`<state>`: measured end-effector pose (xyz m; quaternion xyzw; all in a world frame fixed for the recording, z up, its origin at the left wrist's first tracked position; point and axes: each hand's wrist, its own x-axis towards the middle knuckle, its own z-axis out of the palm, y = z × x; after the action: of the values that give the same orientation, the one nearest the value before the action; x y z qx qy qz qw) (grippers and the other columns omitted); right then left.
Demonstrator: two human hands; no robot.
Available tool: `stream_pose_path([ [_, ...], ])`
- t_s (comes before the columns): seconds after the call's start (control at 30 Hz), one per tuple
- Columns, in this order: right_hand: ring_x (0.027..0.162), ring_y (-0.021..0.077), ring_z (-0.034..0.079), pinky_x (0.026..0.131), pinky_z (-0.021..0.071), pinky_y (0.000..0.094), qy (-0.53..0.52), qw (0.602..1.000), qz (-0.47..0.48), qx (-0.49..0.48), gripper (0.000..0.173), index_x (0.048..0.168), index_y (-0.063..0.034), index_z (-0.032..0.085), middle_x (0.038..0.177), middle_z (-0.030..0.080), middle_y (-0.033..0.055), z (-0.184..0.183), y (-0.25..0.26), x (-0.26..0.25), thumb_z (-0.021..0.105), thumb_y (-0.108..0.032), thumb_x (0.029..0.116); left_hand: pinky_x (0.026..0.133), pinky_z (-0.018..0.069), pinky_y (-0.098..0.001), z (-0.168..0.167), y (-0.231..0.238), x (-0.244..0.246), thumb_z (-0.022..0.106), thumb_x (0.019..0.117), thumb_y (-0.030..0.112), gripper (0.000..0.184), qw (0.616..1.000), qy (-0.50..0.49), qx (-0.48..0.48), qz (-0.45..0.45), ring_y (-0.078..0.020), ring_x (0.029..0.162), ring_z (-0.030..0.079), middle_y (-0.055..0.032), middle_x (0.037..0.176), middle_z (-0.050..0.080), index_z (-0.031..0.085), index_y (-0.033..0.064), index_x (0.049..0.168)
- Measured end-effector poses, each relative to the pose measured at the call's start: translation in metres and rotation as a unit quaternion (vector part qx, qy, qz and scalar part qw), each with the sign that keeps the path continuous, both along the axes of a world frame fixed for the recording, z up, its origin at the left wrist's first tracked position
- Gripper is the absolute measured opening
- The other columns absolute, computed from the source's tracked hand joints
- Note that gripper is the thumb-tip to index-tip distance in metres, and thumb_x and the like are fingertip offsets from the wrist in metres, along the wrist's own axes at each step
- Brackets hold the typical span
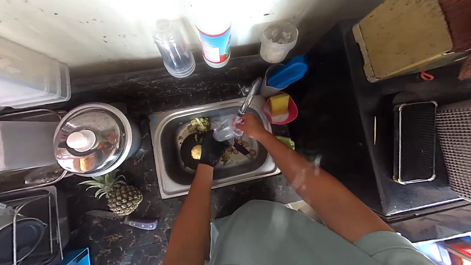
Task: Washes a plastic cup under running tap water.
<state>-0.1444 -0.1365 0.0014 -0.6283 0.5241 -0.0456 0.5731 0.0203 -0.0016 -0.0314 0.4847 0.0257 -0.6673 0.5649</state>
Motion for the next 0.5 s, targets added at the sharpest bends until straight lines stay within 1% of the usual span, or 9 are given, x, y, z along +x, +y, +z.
stream_pose_path([
  [0.07,0.074,0.0236,0.069,0.067,0.0614,0.0447,-0.014,1.0,-0.009,-0.006,0.037,0.132,-0.0088,0.065,0.098,0.07,0.0137,-0.0014,-0.0009,-0.0003,0.069,-0.02,0.097,0.067,0.0549,-0.0388,-0.0022,0.0004,0.002,0.04,0.1058,0.046,0.04,1.0,0.018,-0.002,-0.012,-0.0204,0.077,0.062,-0.0077,0.096,0.066,0.061,0.0195,0.125],
  [0.1,0.068,0.0222,0.068,0.062,0.0606,0.0427,-0.019,1.0,-0.021,-0.006,0.03,0.125,-0.0072,0.068,0.091,0.07,0.0133,-0.0013,-0.0012,0.0,0.068,-0.023,0.0986,0.062,0.0539,-0.0371,-0.0027,0.0,0.0017,0.038,0.1058,0.053,0.045,0.999,-0.008,0.007,-0.034,-0.0193,0.072,0.06,-0.007,0.09,0.065,0.062,0.0192,0.122],
  [0.17,0.075,0.0224,0.07,0.072,0.0602,0.0455,-0.007,1.0,-0.015,-0.012,0.022,0.112,-0.0055,0.073,0.092,0.073,0.0127,0.0007,-0.003,0.0002,0.07,-0.022,0.0968,0.067,0.0571,-0.0413,-0.0052,0.0018,0.0025,0.031,0.1049,0.063,0.058,0.994,-0.061,0.021,-0.084,-0.0226,0.079,0.064,-0.0097,0.097,0.067,0.059,0.0172,0.128],
  [0.2,0.083,0.0253,0.071,0.08,0.06,0.049,-0.004,1.0,-0.001,-0.012,0.027,0.119,-0.0071,0.072,0.099,0.073,0.014,0.0005,-0.0035,-0.0002,0.071,-0.018,0.0946,0.071,0.0584,-0.0436,-0.0078,0.0029,0.0024,0.032,0.1052,0.062,0.06,0.992,-0.076,0.023,-0.097,-0.0246,0.084,0.066,-0.0118,0.103,0.068,0.057,0.0154,0.133],
  [0.27,0.079,0.0255,0.07,0.074,0.0606,0.0483,-0.006,1.0,0.008,-0.004,0.037,0.133,-0.0125,0.067,0.101,0.072,0.0141,-0.0019,-0.0035,0.0,0.068,-0.017,0.0958,0.066,0.0567,-0.0409,-0.0062,0.0,-0.0014,0.035,0.1063,0.057,0.052,0.996,-0.059,0.023,-0.07,-0.0227,0.076,0.064,-0.0101,0.095,0.066,0.059,0.0146,0.126],
  [0.3,0.075,0.0244,0.071,0.069,0.0614,0.0468,-0.009,1.0,-0.004,-0.002,0.033,0.129,-0.0107,0.069,0.099,0.073,0.0143,-0.0046,-0.0032,0.0,0.068,-0.021,0.0976,0.064,0.0549,-0.0396,-0.0033,-0.0003,-0.0013,0.036,0.1068,0.051,0.044,0.999,-0.025,0.005,-0.044,-0.0212,0.073,0.062,-0.0083,0.09,0.065,0.06,0.0158,0.12],
  [0.37,0.075,0.0235,0.071,0.071,0.0617,0.0457,-0.011,1.0,-0.013,-0.008,0.026,0.116,-0.0043,0.071,0.095,0.073,0.0147,-0.0041,-0.0036,0.0001,0.07,-0.021,0.0969,0.065,0.0551,-0.0375,-0.0007,0.0014,0.0036,0.038,0.1065,0.043,0.039,0.999,0.015,-0.023,-0.029,-0.0198,0.076,0.063,-0.0075,0.098,0.067,0.06,0.0211,0.129],
  [0.43,0.087,0.0249,0.072,0.082,0.0612,0.0482,-0.009,1.0,-0.001,-0.012,0.035,0.125,-0.0049,0.068,0.105,0.073,0.0138,-0.0026,-0.0046,-0.0012,0.073,-0.013,0.0914,0.066,0.0568,-0.0362,-0.0057,0.0044,0.0064,0.041,0.1075,0.047,0.042,0.996,-0.031,-0.022,-0.079,-0.0198,0.079,0.065,-0.0088,0.103,0.069,0.058,0.0219,0.137],
  [0.5,0.074,0.0217,0.068,0.067,0.0609,0.0432,-0.008,1.0,-0.008,0.001,0.038,0.132,-0.0101,0.066,0.094,0.07,0.0116,-0.0017,-0.0038,-0.0004,0.071,-0.017,0.0946,0.065,0.0572,-0.0381,-0.007,0.0039,0.0051,0.032,0.1063,0.059,0.056,0.992,-0.061,0.012,-0.108,-0.0226,0.077,0.066,-0.0123,0.098,0.068,0.057,0.0156,0.132],
])
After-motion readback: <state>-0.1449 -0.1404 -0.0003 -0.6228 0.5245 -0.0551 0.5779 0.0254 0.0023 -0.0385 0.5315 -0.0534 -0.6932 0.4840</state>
